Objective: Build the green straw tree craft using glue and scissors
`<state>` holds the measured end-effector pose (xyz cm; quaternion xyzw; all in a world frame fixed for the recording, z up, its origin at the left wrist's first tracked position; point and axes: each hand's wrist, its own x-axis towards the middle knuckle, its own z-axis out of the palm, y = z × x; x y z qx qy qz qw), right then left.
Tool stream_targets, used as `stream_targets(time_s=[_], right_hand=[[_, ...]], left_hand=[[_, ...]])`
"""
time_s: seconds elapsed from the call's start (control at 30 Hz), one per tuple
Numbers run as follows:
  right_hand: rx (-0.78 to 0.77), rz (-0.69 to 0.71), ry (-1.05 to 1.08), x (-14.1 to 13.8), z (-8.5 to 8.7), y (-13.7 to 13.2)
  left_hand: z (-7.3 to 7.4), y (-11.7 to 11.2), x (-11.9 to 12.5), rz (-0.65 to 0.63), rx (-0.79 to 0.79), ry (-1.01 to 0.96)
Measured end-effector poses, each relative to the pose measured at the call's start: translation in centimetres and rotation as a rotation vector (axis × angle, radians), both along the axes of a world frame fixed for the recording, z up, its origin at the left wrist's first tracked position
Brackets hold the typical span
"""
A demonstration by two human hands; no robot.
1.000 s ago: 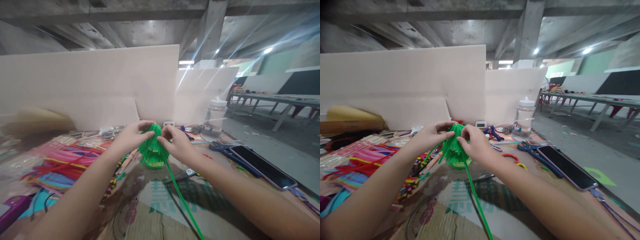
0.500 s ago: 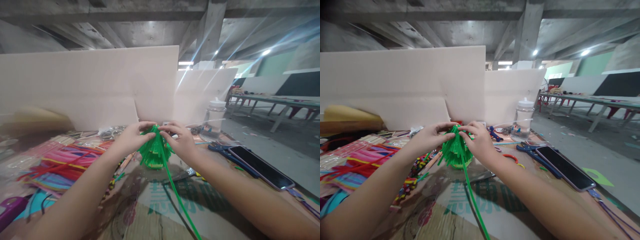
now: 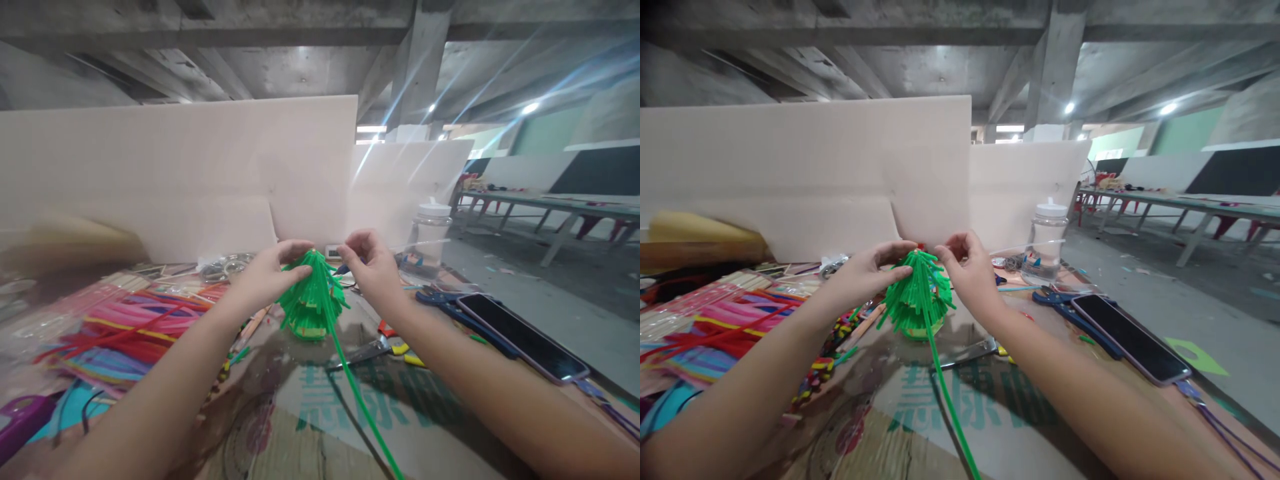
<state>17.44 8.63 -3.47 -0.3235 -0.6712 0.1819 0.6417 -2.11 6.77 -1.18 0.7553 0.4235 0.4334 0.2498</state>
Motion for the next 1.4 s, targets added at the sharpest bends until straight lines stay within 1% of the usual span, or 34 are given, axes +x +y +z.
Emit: stream_targets(time_s=[0.1,0.2,0.27,0.33,0.4,0.5,0.57,0.63,0.7,0.77,0.9,1.0,1.03,1.1,1.17,1.27,1.33,1.4], right_hand=[[0.019,-0.075,-0.155,0.7,0.5,-0.4],[0.040,-0.057,-0.328,1.5,0.8,-1.0],[0.031,-0.030,-0.436,2.1,0.9,-1.1],[-0.019,-0.011,-0.503,2.9,0.8,-0.7],[-0.098,-0.003,-0.522,3.9,0.6,0.1],[-0.212,-0.027,-0.583,5.7,-0.1,1.4],[-0.278,-0.030,-0.697,7.1,-0.8,1.9],[-0.317,0.012,-0.832,8.3,-1.5,1.9],[-0.326,0.051,-0.938,9.4,-2.2,1.6],[-0.320,0.058,-1.004,10.1,-2.7,1.0],[-0.295,0.059,-1.015,10.2,-2.9,0.2],[-0.187,0.049,-0.965,9.5,-3.2,-0.4],[-0.142,0.034,-0.936,9.1,-3.4,-0.6],[-0.065,-0.018,-0.872,8.2,-4.0,-1.3],[0.004,-0.056,-0.843,7.4,-4.8,-2.0],[0.089,-0.034,-0.866,6.5,-6.1,-2.7],[0.101,-0.010,-0.878,6.4,-6.7,-2.7],[0.080,-0.001,-0.890,6.4,-7.1,-2.6]], left_hand=[[-0.3,0.5,-0.2,-0.051,-0.018,-0.043],[-0.6,1.1,-0.4,-0.089,-0.016,-0.069],[-0.9,1.6,-0.5,-0.088,0.002,-0.088],[-1.3,2.0,-0.6,-0.062,0.007,-0.079],[-1.5,2.4,-0.7,-0.032,0.007,-0.053],[-1.7,2.7,-1.0,-0.007,0.036,-0.029],[-1.5,2.4,-1.1,0.010,0.063,-0.007],[-1.1,1.7,-1.1,0.059,0.082,0.054],[-0.8,0.7,-0.9,0.124,0.117,0.172],[-0.6,-0.5,-0.4,0.124,0.202,0.302],[-0.6,-2.1,-0.1,0.071,0.507,0.446],[-0.9,-2.6,-0.5,0.056,0.752,0.559],[-1.0,-2.6,-0.7,0.059,0.811,0.606],[-1.4,-2.6,-1.0,0.060,0.868,0.698],[-2.0,-2.3,-1.1,0.051,0.874,0.768],[-2.6,-1.7,-0.9,0.057,0.913,0.810],[-2.9,-1.2,-0.9,0.060,0.945,0.806],[-3.1,-0.8,-1.0,0.055,0.955,0.790]])
